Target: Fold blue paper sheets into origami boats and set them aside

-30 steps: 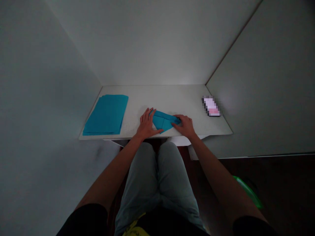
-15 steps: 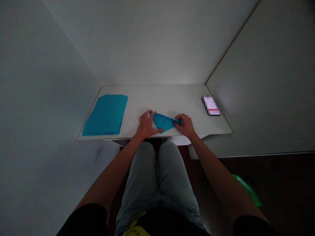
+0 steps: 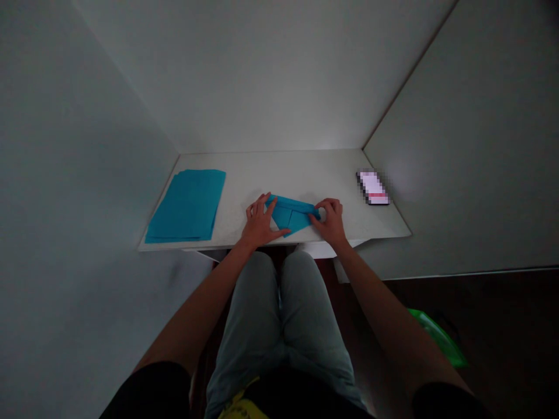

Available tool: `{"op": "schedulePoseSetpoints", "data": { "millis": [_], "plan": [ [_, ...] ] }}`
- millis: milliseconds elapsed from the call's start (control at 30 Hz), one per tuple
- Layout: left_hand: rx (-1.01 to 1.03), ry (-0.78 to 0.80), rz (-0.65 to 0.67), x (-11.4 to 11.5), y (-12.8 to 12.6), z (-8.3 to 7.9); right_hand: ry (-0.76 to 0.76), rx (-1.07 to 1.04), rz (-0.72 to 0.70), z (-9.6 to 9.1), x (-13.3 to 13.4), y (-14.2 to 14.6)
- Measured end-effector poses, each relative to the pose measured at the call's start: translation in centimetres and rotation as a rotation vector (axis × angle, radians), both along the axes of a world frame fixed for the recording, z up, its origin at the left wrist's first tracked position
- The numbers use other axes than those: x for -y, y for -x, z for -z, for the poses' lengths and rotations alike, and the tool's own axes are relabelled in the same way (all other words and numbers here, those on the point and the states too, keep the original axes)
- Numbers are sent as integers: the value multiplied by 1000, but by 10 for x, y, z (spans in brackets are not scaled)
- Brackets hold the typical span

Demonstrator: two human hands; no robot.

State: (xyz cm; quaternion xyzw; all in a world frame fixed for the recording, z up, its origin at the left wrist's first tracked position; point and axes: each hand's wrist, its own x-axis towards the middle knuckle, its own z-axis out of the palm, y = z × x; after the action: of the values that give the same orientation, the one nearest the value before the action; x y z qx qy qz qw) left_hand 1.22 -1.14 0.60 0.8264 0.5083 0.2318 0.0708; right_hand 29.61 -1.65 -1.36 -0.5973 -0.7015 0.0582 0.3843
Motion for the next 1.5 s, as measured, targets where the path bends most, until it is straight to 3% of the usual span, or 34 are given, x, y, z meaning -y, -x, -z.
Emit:
{"op": "schedulePoseSetpoints", "data": {
  "millis": [233,467,667,1000,1233,1400,1500],
  "plan": [
    [47,-8,2,2,0,-1,145,131,-111,-3,0,-1],
    [-4,16,47,4,-1,-5,168,176,-270,-14,9,5],
    [-51,13,88,3,-3,-6,169,176,-288,-12,8,5],
    [-31,-2,18,-30,-17,-11,164,181,-273,-7,4,3],
    [-28,-3,126,-19,-26,-9,99,222,-324,-9,5,3],
    [-18,18,91,-14,-28,-7,93,229,-352,-6,4,0],
    [-30,39,188,-10,-18,-5,87,224,-360,-5,4,0]
  ]
}}
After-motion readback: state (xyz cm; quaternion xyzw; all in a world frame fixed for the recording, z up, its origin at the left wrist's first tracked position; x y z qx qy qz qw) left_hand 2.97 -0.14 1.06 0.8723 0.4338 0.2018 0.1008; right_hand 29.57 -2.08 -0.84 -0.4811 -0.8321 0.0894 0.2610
